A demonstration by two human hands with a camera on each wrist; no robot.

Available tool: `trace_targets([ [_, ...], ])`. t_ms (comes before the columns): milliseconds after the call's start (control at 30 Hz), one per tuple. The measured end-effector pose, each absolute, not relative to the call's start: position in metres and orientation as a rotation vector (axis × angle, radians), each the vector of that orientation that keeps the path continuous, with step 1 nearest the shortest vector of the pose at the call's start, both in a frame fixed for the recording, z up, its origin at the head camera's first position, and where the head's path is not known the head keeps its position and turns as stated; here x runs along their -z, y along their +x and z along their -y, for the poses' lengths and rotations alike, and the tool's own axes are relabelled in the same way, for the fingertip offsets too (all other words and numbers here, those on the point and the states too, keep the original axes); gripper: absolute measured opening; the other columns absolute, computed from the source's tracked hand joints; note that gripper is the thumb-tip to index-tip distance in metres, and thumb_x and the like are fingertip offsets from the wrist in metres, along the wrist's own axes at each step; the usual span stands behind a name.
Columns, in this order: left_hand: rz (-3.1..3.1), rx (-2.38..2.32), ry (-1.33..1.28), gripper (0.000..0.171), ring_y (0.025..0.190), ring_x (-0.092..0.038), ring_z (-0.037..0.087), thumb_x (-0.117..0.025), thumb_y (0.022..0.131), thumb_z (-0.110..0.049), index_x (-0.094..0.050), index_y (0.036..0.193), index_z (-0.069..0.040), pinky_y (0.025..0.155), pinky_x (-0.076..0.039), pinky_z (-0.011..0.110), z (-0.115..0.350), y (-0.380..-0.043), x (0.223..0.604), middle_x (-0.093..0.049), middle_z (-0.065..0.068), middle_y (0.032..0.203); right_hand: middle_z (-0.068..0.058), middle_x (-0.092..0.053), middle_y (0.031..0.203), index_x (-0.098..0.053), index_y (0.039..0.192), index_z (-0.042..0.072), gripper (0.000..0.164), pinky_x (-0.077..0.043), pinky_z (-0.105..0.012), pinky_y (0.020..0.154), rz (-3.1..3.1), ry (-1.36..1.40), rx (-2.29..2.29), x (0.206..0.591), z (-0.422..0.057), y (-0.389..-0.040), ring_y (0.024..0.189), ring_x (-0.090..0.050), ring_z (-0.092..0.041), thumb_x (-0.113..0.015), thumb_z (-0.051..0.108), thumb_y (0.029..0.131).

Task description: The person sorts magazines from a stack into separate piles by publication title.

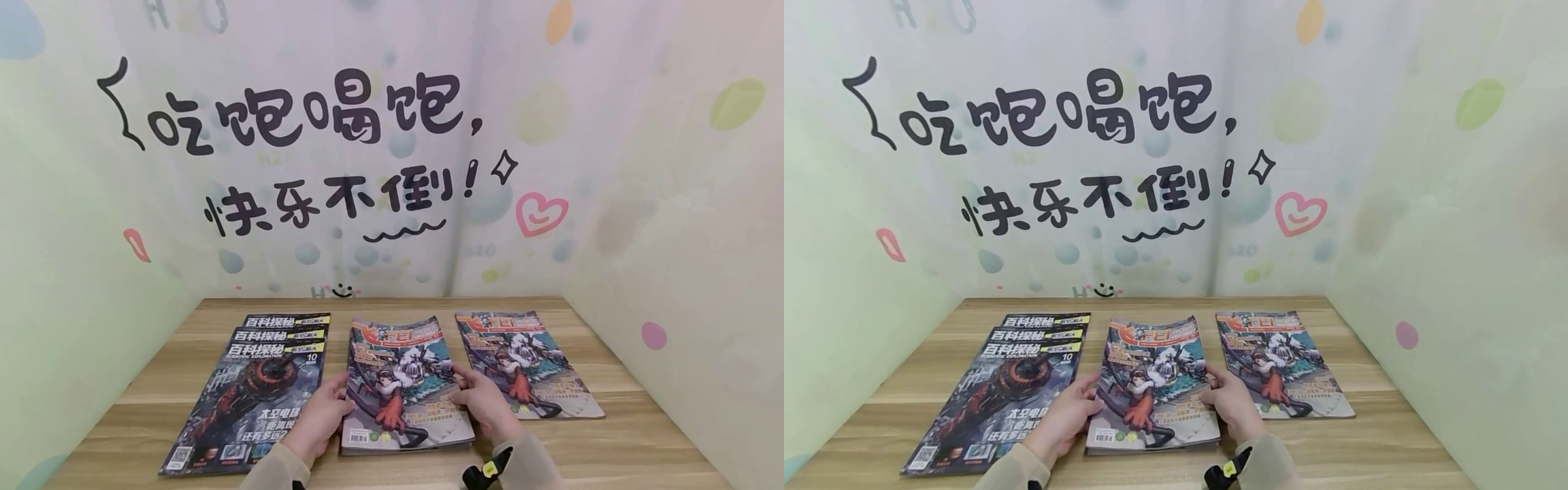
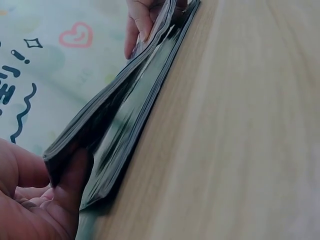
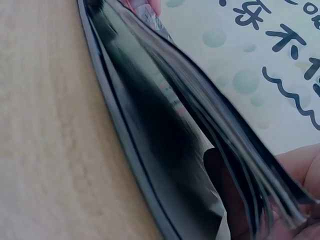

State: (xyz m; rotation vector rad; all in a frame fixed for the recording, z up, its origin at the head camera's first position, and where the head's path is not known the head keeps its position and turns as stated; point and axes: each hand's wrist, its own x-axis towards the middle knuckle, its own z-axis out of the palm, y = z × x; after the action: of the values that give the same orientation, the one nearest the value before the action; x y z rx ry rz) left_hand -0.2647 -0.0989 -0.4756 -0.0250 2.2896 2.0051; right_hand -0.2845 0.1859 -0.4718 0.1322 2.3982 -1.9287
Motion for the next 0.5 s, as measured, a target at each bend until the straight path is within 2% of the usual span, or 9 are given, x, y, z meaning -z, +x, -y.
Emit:
trace_targets([
  [167, -2.247, -2.028, -0.016, 0.066, 0.084, -0.060, 0.016, -0.054, 0.086, 0.005, -0.026, 0.147, 0.008, 0.072, -0.050, 0.029, 0.096, -0.265, 0.474, -0.062, 0.013, 0.104, -0.009, -0.049, 0.095, -0.043, 0.141, -0.005, 0.067, -0.042, -0.032, 0.076, -2.422, 0.119, 1.929, 0.468, -0.190, -0.285, 0.088, -0.046, -0.024, -0.064, -0.012, 0.077],
  [500, -2.086, -2.150, 0.087, 0.068, 0.077, -0.061, 0.015, -0.050, 0.088, 0.008, -0.018, 0.148, 0.010, 0.065, -0.053, 0.029, 0.079, -0.259, 0.470, -0.059, 0.012, 0.102, -0.009, -0.046, 0.096, -0.041, 0.141, -0.006, 0.067, -0.041, -0.030, 0.072, -2.406, 0.073, 1.954, 0.460, -0.210, -0.281, 0.090, -0.044, -0.023, -0.063, -0.012, 0.079],
])
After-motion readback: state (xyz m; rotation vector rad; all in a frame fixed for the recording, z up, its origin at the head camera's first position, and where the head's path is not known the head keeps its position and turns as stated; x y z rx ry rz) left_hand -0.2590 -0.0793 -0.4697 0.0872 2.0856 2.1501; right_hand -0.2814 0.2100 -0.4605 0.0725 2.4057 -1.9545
